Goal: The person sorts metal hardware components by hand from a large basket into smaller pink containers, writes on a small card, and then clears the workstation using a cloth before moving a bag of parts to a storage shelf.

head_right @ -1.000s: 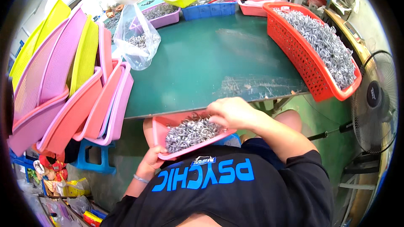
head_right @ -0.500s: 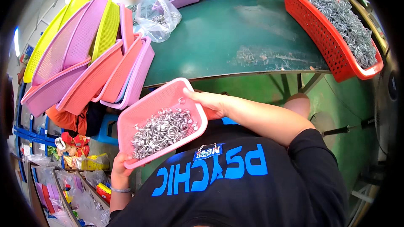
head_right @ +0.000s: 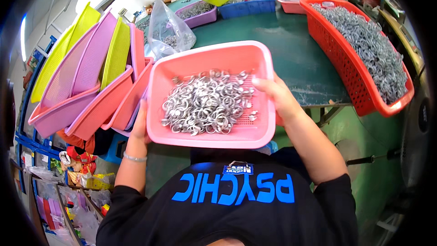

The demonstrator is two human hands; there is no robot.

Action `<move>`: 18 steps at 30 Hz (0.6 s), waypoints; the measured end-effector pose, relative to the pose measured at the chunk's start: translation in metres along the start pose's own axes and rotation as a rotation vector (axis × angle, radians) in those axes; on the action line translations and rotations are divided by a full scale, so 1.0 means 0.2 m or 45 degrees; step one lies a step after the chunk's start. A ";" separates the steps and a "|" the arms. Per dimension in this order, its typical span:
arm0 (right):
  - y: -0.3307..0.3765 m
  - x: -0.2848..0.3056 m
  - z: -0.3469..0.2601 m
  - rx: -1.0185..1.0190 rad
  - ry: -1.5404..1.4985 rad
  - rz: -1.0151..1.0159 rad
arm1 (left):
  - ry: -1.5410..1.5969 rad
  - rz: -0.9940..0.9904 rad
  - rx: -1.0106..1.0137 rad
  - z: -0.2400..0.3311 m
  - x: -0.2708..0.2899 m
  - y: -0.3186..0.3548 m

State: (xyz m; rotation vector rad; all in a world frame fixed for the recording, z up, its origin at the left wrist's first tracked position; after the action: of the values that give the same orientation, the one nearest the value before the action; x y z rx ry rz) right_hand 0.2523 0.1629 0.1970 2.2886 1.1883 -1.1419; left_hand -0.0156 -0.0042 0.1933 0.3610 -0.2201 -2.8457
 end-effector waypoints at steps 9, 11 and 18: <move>-0.15 0.22 -0.22 0.182 0.020 0.230 | 0.082 0.571 0.194 -0.06 0.25 -0.78; -0.22 0.23 -0.23 0.158 -0.034 0.220 | 0.360 0.419 0.288 -0.10 0.33 -0.89; -0.66 0.04 -0.31 -0.047 -0.112 0.092 | 0.681 0.258 -0.211 -0.14 0.28 -0.98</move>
State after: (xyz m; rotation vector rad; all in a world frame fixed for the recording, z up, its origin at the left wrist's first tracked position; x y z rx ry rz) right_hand 0.1818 0.2828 0.2390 2.2109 1.0762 -1.1716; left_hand -0.1074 0.1636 0.1179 0.9749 0.0814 -2.4390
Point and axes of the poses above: each hand's wrist, its own y-axis away from the middle knuckle, its own x-axis out of the back of the hand, z = x × y, the point moved 3 cm from there along -y, towards the middle knuckle, and after that the axes turned 10 degrees about -y, right-handed, at the moved point
